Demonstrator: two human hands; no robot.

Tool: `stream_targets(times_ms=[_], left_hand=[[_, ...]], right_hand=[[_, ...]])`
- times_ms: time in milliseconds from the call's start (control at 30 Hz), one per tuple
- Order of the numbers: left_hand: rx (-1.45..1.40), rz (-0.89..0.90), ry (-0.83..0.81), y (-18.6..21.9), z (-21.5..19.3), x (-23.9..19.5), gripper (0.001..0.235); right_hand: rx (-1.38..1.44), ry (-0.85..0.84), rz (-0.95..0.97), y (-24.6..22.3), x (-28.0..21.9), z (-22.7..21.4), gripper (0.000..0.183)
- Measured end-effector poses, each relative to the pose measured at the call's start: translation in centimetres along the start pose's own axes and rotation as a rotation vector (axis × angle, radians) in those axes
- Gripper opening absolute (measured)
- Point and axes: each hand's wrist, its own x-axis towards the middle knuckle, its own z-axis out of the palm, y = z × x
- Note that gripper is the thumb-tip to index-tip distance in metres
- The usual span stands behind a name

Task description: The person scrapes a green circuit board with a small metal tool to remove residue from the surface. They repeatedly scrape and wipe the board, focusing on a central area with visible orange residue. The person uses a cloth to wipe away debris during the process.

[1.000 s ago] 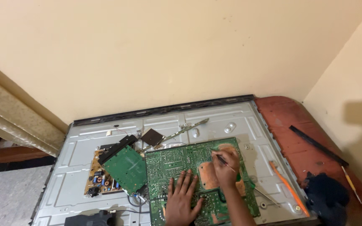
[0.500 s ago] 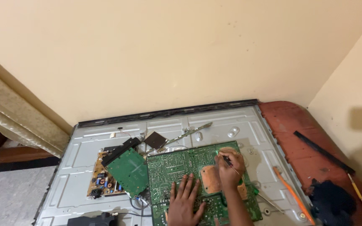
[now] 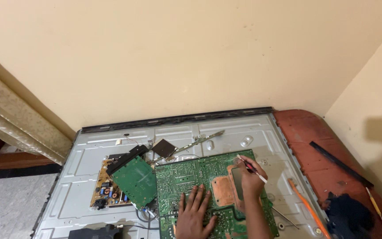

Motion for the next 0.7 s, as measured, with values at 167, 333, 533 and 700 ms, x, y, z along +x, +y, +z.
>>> stream_targets(times_ms=[167, 333, 533, 700], left_hand=[[-0.004, -0.004, -0.006, -0.1, 0.0, -0.3, 0.082], [-0.009, -0.003, -0.023, -0.2, 0.2, -0.1, 0.083], [-0.033, -0.024, -0.053, 0.0, -0.1, -0.3, 0.082], [-0.029, 0.015, 0.035, 0.4, -0.7, -0.6, 0.081]], right_hand=[[-0.053, -0.088, -0.111, -1.5, 0.0, -0.1, 0.02], [-0.256, -0.084, -0.337, -3.3, -0.9, 0.6, 0.016], [-0.153, -0.213, -0.061, -1.6, 1.2, 0.3, 0.013], [-0.122, -0.323, -0.022, 1.1, 2.8, -1.0, 0.012]])
